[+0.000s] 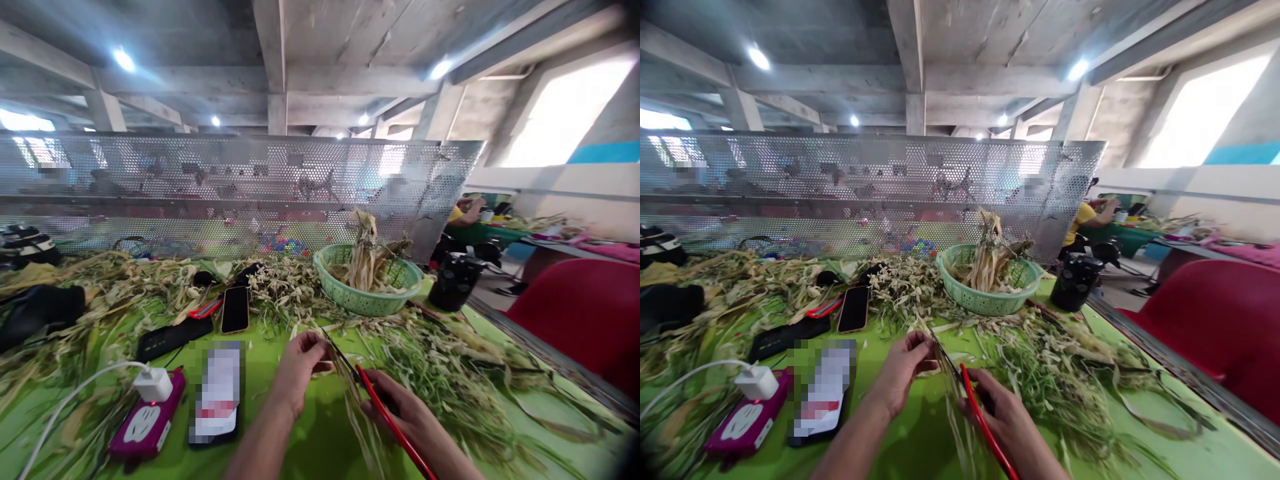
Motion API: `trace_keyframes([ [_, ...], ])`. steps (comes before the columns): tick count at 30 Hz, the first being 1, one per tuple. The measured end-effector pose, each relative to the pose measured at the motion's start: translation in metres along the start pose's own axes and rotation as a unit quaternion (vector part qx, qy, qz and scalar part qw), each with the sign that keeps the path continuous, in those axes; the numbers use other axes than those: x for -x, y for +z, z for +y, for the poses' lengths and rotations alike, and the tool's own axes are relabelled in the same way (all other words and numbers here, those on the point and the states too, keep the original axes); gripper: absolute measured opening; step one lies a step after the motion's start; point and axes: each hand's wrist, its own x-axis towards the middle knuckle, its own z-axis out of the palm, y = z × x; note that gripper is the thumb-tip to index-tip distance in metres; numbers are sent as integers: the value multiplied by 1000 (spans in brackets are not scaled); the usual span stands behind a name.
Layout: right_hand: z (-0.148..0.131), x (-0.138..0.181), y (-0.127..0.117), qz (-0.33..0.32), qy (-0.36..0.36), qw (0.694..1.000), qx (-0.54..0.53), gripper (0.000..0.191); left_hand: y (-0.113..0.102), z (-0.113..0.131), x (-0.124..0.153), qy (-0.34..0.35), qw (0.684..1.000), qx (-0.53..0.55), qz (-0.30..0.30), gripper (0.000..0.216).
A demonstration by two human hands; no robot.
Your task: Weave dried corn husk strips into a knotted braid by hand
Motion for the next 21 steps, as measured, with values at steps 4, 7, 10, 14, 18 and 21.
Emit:
trace_keyframes([
  [4,0,-1,2,6,-5,1000,-5,47,-1,-2,0,-2,1000,8,1,31],
  [7,-5,-1,3,16,-1,1000,-14,46,-2,-4,-1,-5,1000,14,1,32],
  [10,-11,0,3,22,-1,999,-32,44,-3,-5,-2,-6,1000,16,3,32],
  [14,-12,1,0,40,0,999,-27,43,-2,-1,-1,-13,1000,8,12,33],
  [18,5,1,-23,88,-13,994,65,44,0,6,1,-12,999,1,31,31],
  [21,27,0,-59,140,31,969,199,48,0,9,2,-13,999,-11,39,28],
])
